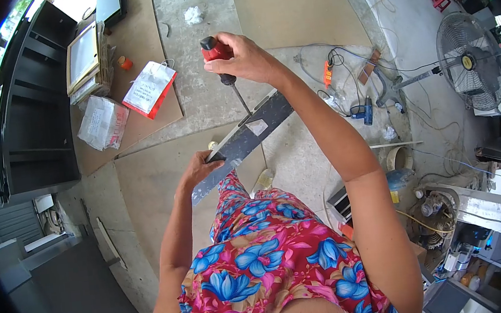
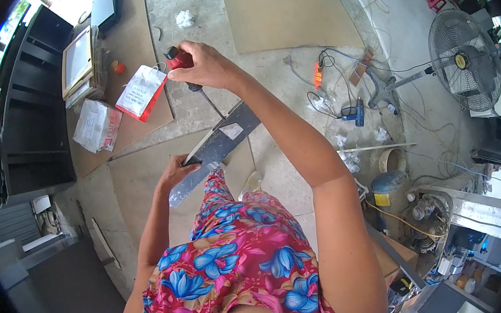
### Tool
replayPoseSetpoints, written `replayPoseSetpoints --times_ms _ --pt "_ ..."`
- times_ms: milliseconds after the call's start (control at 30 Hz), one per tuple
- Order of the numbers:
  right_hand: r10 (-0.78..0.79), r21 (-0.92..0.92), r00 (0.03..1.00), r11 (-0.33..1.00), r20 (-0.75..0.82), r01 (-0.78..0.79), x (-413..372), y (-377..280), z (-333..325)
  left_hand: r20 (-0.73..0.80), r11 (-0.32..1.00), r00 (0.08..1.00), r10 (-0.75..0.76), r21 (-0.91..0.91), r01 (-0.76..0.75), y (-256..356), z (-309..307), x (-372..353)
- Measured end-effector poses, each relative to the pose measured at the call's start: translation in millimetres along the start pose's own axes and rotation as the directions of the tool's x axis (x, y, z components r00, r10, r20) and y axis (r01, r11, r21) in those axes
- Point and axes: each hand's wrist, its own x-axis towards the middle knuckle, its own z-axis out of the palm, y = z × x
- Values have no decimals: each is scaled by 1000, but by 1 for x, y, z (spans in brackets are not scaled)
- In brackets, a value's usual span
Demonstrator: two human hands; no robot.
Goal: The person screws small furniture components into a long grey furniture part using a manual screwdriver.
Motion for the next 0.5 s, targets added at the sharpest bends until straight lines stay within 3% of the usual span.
replayPoseSetpoints --times_ms 133,267,500 --pt "23 -33 999 999 -45 -25 -3 -1 6 -26 998 1000 1 68 1 0 -3 -4" --pt "10 68 994 998 -110 -3 -10 12 12 -74 991 997 13 136 -3 -21 2 -3" --pt "55 -38 975 997 -217 -65 -37 3 1 -199 967 980 -26 242 75 -6 5 -11"
